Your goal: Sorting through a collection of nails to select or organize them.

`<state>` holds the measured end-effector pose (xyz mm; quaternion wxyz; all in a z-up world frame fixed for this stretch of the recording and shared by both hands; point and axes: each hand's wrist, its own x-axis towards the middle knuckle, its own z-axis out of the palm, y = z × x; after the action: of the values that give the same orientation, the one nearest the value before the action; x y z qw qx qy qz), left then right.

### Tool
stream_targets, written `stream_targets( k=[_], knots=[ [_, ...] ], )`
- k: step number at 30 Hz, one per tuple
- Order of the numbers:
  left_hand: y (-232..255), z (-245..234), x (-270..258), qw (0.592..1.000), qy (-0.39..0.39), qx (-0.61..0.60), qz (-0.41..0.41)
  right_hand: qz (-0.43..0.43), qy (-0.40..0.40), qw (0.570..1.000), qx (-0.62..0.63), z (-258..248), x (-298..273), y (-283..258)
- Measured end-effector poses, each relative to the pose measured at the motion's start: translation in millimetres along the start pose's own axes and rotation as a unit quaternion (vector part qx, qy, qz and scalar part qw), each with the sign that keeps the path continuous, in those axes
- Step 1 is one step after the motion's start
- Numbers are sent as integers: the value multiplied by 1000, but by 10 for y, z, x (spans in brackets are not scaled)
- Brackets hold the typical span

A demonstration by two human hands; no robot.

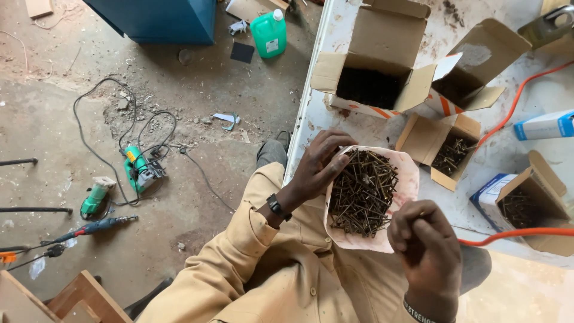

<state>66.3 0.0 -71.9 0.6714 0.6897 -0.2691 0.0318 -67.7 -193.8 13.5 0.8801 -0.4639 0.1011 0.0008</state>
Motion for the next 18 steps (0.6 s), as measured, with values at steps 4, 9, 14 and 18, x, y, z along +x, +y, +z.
stream_targets(
  k=[4, 9, 14, 18],
  knots=[
    [38, -11, 14, 1000, -4, 2, 7, 17, 30, 958, -286, 58, -106, 11],
    [83, -39, 48, 1000, -7, -9, 15, 31, -75, 946, -314, 96, 29, 36],
    [45, -29, 14, 1000, -6, 0, 4, 25, -21, 956, -290, 170, 71, 75],
    [34, -24, 6, 1000, -11, -2, -4, -47, 19, 851, -522, -46, -26, 217]
  ],
)
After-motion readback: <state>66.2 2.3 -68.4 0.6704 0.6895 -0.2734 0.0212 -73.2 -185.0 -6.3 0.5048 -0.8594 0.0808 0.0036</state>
